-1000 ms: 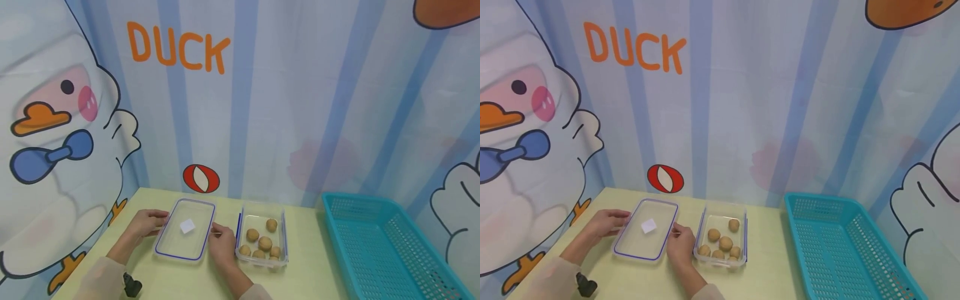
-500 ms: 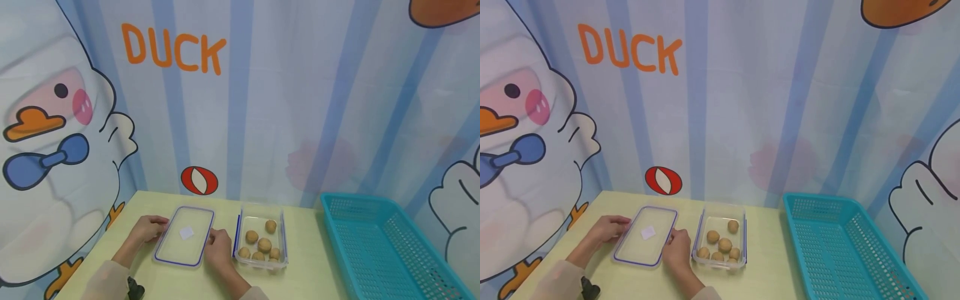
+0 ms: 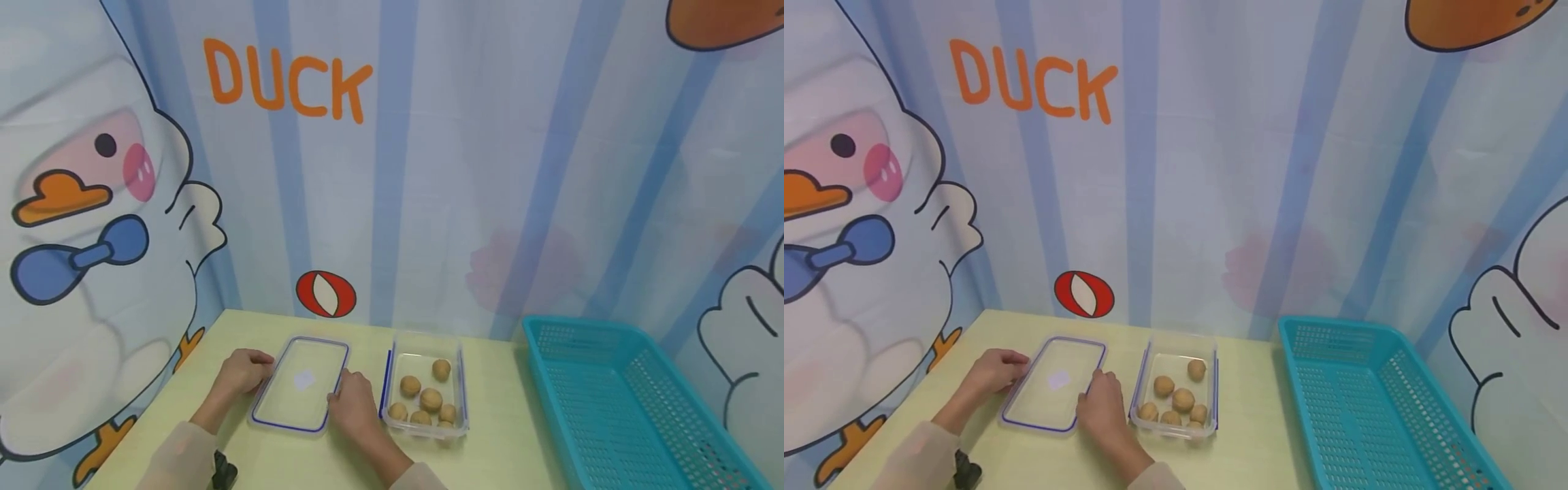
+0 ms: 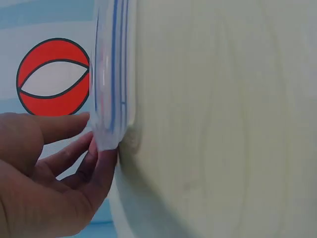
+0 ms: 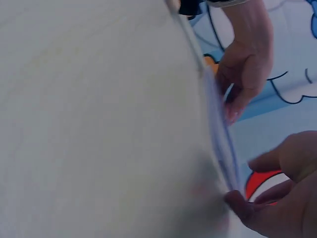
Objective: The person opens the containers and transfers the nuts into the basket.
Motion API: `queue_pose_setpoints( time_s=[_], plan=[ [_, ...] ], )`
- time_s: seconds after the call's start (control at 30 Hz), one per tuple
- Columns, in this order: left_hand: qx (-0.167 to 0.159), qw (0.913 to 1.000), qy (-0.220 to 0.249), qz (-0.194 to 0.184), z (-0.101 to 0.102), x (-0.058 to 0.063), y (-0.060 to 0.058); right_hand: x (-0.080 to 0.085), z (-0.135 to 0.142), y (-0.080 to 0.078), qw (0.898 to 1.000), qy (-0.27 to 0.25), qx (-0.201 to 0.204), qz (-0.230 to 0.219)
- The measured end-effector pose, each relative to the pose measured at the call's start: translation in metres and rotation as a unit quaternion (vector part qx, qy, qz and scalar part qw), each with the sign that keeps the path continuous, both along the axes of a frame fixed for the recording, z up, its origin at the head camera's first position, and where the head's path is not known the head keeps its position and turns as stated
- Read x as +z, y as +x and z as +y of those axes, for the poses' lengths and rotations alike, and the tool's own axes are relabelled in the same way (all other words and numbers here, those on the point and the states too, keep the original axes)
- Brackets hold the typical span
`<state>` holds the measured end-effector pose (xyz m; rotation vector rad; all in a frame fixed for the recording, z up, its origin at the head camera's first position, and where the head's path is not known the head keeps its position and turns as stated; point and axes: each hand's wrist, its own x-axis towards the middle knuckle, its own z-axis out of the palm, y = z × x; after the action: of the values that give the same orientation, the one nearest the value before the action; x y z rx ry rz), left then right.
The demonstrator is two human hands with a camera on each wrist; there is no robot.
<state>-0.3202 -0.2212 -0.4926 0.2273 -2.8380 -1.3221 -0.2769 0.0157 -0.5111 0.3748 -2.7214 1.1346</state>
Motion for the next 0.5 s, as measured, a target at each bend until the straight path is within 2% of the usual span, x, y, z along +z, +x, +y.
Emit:
queue_pose_setpoints(
  time_s=[0.13,0.23,0.3,0.4,0.5],
  plan=[
    [-0.020,0.9975,-0.061,0.028,0.006,0.014,0.004,0.030,0.013,0.007,0.995,0.029,0.058,-0.076],
    [-0.043,0.9934,-0.088,0.059,0.017,0.029,0.011,0.053,0.031,0.015,0.989,0.031,0.110,-0.097],
    [-0.056,0.9922,-0.086,0.072,0.028,0.039,0.016,0.065,0.046,0.018,0.985,0.016,0.144,-0.092],
    [-0.073,0.9916,-0.071,0.080,0.045,0.054,0.021,0.080,0.073,0.019,0.981,-0.011,0.186,-0.061],
    [-0.089,0.9911,-0.052,0.084,0.060,0.064,0.026,0.090,0.102,0.016,0.978,-0.027,0.204,-0.033]
  ],
)
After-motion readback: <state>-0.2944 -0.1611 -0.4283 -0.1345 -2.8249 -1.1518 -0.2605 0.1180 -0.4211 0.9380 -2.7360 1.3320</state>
